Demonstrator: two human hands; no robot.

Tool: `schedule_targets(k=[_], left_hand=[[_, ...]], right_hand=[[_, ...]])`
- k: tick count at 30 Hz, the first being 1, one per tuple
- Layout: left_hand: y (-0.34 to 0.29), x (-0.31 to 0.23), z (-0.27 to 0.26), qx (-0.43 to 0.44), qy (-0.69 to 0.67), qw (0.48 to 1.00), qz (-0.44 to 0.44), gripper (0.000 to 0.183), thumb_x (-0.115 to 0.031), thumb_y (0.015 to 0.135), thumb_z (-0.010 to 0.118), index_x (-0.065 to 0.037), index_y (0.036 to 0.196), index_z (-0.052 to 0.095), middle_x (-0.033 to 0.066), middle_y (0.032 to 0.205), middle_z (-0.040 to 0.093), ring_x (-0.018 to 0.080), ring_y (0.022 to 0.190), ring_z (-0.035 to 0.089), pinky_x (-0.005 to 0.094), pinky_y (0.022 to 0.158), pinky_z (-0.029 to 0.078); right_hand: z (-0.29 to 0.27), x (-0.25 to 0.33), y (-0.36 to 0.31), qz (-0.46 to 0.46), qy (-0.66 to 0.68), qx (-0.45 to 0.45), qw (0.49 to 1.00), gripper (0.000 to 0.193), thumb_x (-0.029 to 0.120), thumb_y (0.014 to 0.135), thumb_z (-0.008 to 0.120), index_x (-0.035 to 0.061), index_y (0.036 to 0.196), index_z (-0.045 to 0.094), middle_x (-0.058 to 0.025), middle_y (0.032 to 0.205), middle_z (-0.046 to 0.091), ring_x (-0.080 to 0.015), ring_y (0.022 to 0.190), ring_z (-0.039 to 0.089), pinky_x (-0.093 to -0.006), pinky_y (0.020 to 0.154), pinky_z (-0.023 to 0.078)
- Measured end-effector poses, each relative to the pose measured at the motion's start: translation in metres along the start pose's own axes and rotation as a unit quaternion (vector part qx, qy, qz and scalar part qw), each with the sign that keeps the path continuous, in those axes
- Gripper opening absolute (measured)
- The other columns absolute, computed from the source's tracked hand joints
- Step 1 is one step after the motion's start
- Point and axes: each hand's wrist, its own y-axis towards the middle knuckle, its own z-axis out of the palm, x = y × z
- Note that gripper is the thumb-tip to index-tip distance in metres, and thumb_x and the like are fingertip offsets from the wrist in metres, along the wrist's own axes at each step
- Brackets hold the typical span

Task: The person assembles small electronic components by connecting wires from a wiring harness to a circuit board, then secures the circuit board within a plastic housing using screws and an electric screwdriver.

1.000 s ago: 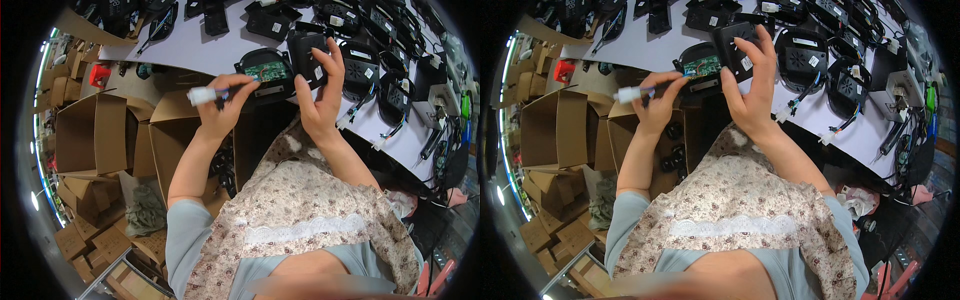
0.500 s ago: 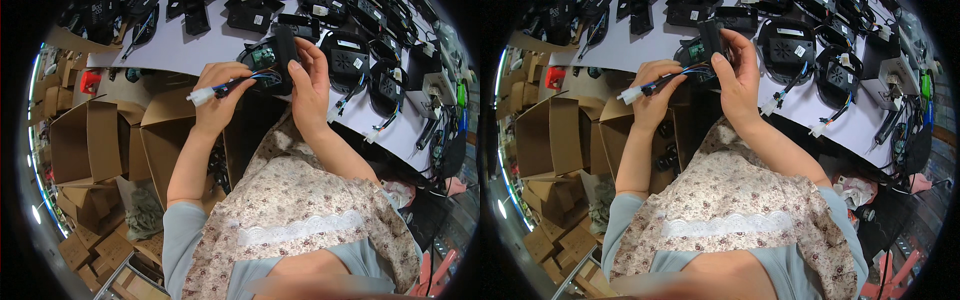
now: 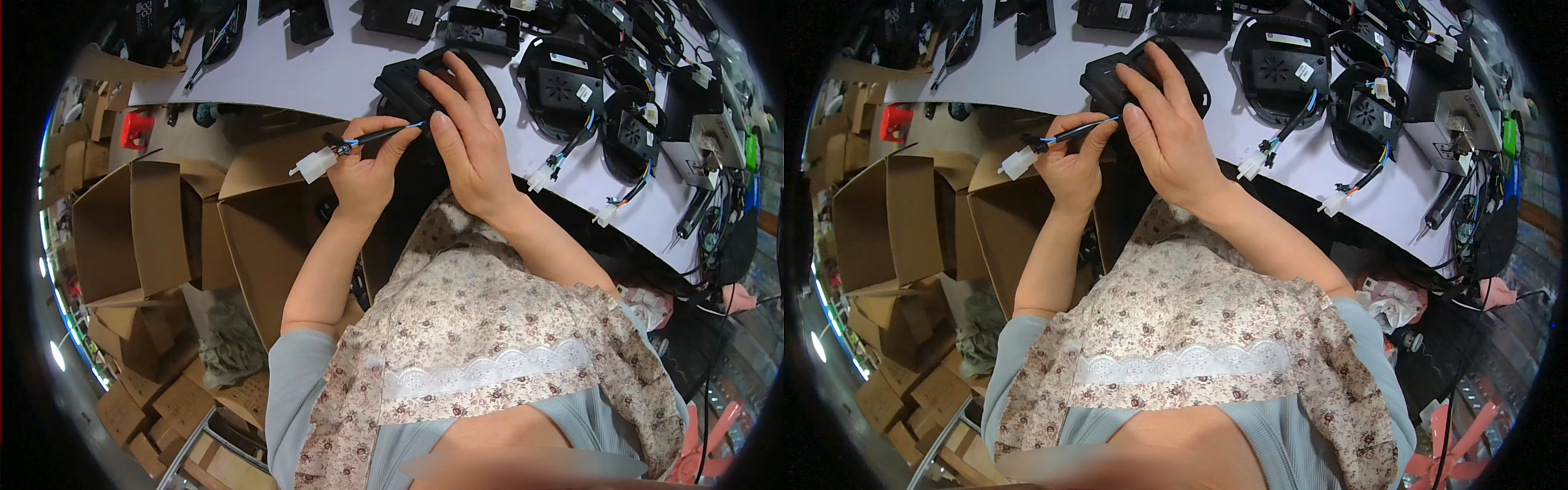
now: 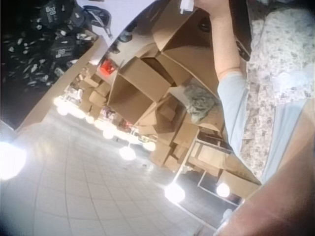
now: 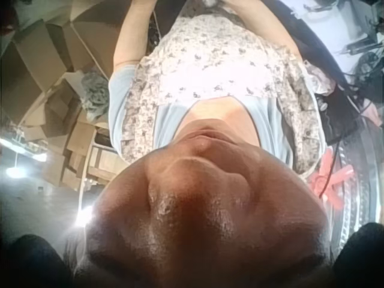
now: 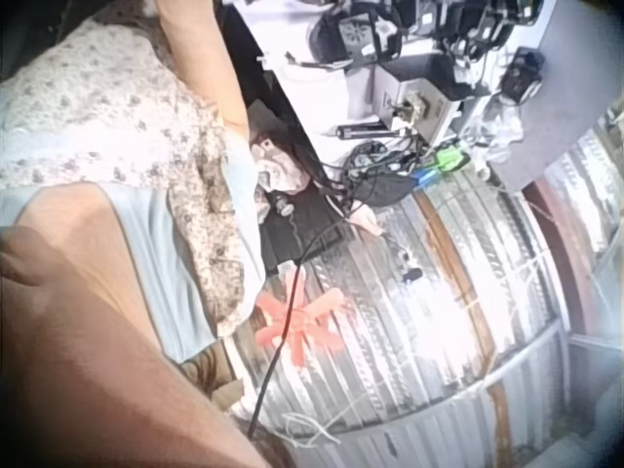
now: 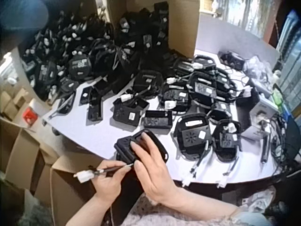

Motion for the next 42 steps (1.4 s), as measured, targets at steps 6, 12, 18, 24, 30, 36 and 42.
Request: schedule_targets(k=[6, 12, 18, 24, 30, 36, 42], left_hand=[[-0.008, 0.002, 0.001, -0.05, -0.082, 0.994, -0.053, 0.015, -0.001, 0.086, 0.082, 0.001, 0.097, 0.072, 0.0044, 0.093, 0.073, 0.0107, 0.083, 0.066, 0.0245, 0.078, 0.053], [0.0, -0.014, -0.011, 0.026, 0.139, 0.986, 0.092, 0.02, -0.001, 0.082, 0.081, -0.004, 0.101, 0.075, 0.0081, 0.095, 0.075, 0.0196, 0.08, 0.069, 0.0298, 0.071, 0.054], [-0.002, -0.014, -0.009, 0.018, 0.129, 0.983, 0.133, 0.018, -0.001, 0.086, 0.081, -0.001, 0.101, 0.072, 0.0091, 0.096, 0.075, 0.0156, 0.084, 0.07, 0.0272, 0.074, 0.055], [-0.008, -0.015, -0.004, -0.038, 0.038, 0.999, 0.01, 0.018, -0.004, 0.084, 0.082, -0.002, 0.098, 0.071, 0.007, 0.093, 0.076, 0.0204, 0.085, 0.072, 0.0317, 0.078, 0.056], [0.029, -0.004, -0.027, 0.167, 0.048, 0.983, 0.061, 0.078, -0.016, 0.063, 0.09, -0.006, 0.134, 0.059, 0.0113, 0.142, 0.058, 0.0286, 0.134, 0.053, 0.0402, 0.113, 0.041], [0.042, -0.006, -0.03, 0.295, 0.138, 0.943, 0.067, 0.083, -0.012, 0.064, 0.089, -0.014, 0.141, 0.059, 0.0068, 0.141, 0.059, 0.0278, 0.132, 0.055, 0.0397, 0.111, 0.044], [0.039, -0.002, -0.026, 0.28, 0.15, 0.944, 0.094, 0.079, -0.013, 0.069, 0.087, -0.013, 0.142, 0.059, 0.0073, 0.141, 0.06, 0.0288, 0.13, 0.056, 0.04, 0.11, 0.046]], right_hand=[[0.005, -0.004, -0.006, -0.051, -0.084, 0.042, 0.994, 0.045, 0.011, 0.1, 0.062, 0.0034, 0.144, 0.055, -0.0298, 0.154, 0.038, -0.048, 0.138, 0.045, -0.0487, 0.111, 0.042], [0.001, -0.008, -0.008, -0.044, -0.074, 0.029, 0.996, 0.045, 0.01, 0.1, 0.061, 0.0028, 0.143, 0.055, -0.0293, 0.154, 0.039, -0.0463, 0.138, 0.045, -0.0472, 0.113, 0.041], [0.001, -0.006, -0.009, -0.061, -0.091, 0.052, 0.993, 0.048, 0.008, 0.097, 0.063, 0.003, 0.144, 0.054, -0.0291, 0.154, 0.039, -0.0461, 0.139, 0.044, -0.0478, 0.113, 0.04], [-0.004, 0.002, -0.012, -0.093, -0.114, 0.083, 0.986, 0.057, 0.009, 0.084, 0.074, 0.0048, 0.138, 0.057, -0.027, 0.152, 0.042, -0.0462, 0.136, 0.047, -0.0493, 0.11, 0.044], [-0.012, -0.004, -0.015, -0.105, -0.136, 0.101, 0.98, 0.06, 0.006, 0.072, 0.079, 0.0121, 0.13, 0.064, -0.022, 0.147, 0.049, -0.0429, 0.132, 0.052, -0.049, 0.107, 0.047], [-0.027, -0.002, -0.026, -0.116, -0.172, 0.153, 0.966, 0.058, -0.001, 0.075, 0.071, 0.0113, 0.131, 0.062, -0.0206, 0.145, 0.049, -0.041, 0.132, 0.051, -0.0467, 0.106, 0.046], [-0.03, 0.007, -0.026, -0.01, -0.08, 0.116, 0.99, 0.055, -0.007, 0.081, 0.068, 0.0067, 0.133, 0.06, -0.0185, 0.141, 0.049, -0.0385, 0.128, 0.052, -0.0438, 0.104, 0.048]])
